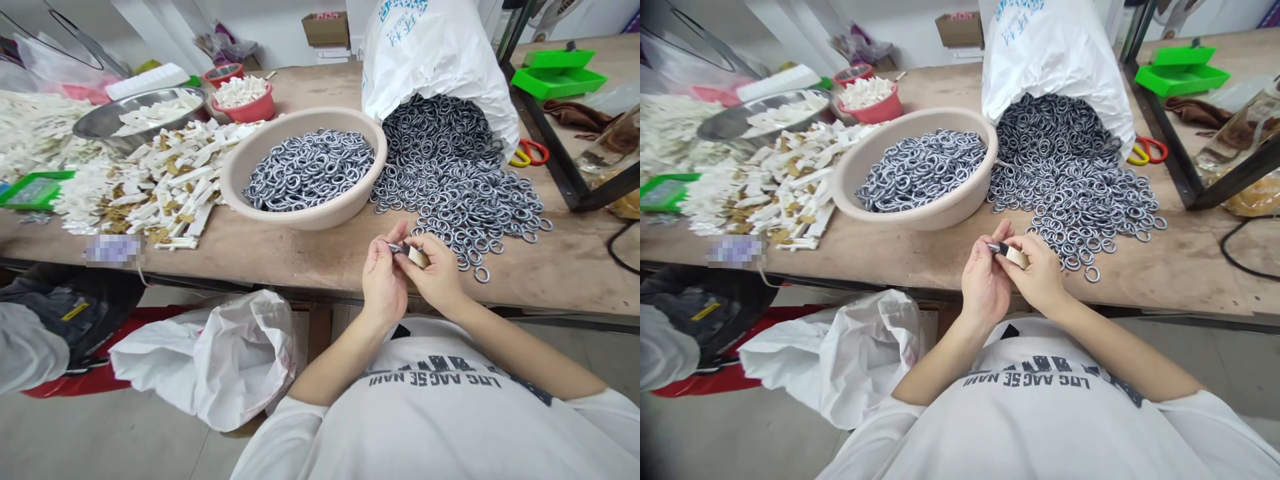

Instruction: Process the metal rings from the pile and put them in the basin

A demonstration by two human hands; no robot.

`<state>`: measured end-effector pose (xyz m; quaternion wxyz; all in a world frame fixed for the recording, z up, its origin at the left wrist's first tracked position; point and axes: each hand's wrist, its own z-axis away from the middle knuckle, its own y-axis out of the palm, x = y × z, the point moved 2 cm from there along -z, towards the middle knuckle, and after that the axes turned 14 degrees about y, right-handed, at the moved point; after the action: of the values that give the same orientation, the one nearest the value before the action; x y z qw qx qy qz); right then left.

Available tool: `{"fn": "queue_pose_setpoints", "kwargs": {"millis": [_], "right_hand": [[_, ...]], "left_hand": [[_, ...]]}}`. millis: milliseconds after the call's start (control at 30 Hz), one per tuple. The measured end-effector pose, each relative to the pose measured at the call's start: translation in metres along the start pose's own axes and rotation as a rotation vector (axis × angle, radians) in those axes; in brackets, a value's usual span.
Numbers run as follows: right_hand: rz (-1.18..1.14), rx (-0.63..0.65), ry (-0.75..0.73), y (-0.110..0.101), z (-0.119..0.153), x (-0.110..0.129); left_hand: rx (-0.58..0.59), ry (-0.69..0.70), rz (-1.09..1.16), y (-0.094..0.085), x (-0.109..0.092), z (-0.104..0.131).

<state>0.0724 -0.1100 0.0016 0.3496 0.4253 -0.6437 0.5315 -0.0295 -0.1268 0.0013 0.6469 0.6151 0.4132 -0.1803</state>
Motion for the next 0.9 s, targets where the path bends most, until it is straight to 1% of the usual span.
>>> {"fn": "queue_pose_setpoints", "kwargs": {"millis": [67,167,233,300,333,433,533,633,667,733,833,900], "right_hand": [[-0.072,0.077,0.076,-0.004,-0.005,-0.003],[-0.272,0.257,0.220,-0.010,-0.014,-0.008],[-0.389,0.310,0.287,-0.011,-0.019,-0.011],[-0.480,0.275,0.326,-0.009,-0.021,-0.013],[-0.526,0.244,0.337,-0.007,-0.021,-0.014],[-0.635,0.181,0.353,0.001,-0.016,-0.015],[-0.640,0.189,0.364,0.006,-0.009,-0.015],[-0.597,0.215,0.328,0.005,-0.003,-0.013],[-0.588,0.221,0.324,0.004,-0.003,-0.012],[-0.577,0.231,0.348,-0.002,-0.005,-0.011],[-0.549,0.268,0.404,-0.010,-0.011,-0.008],[-0.510,0.264,0.390,-0.014,-0.016,-0.006]], "left_hand": [[0.033,-0.049,0.013,-0.001,-0.002,-0.002],[0.100,-0.085,0.023,-0.006,-0.002,-0.006],[0.161,-0.081,0.005,-0.009,0.000,-0.008],[0.199,-0.058,-0.035,-0.011,0.003,-0.008],[0.196,-0.039,-0.055,-0.012,0.004,-0.008],[0.119,0.013,-0.080,-0.014,0.008,-0.007],[0.035,0.031,-0.077,-0.017,0.012,-0.008],[0.011,0.040,-0.083,-0.021,0.013,-0.008],[0.025,0.038,-0.094,-0.022,0.013,-0.008],[0.097,0.004,-0.143,-0.024,0.012,-0.008],[0.254,-0.104,-0.231,-0.026,0.011,-0.009],[0.298,-0.159,-0.232,-0.026,0.009,-0.011]]}}
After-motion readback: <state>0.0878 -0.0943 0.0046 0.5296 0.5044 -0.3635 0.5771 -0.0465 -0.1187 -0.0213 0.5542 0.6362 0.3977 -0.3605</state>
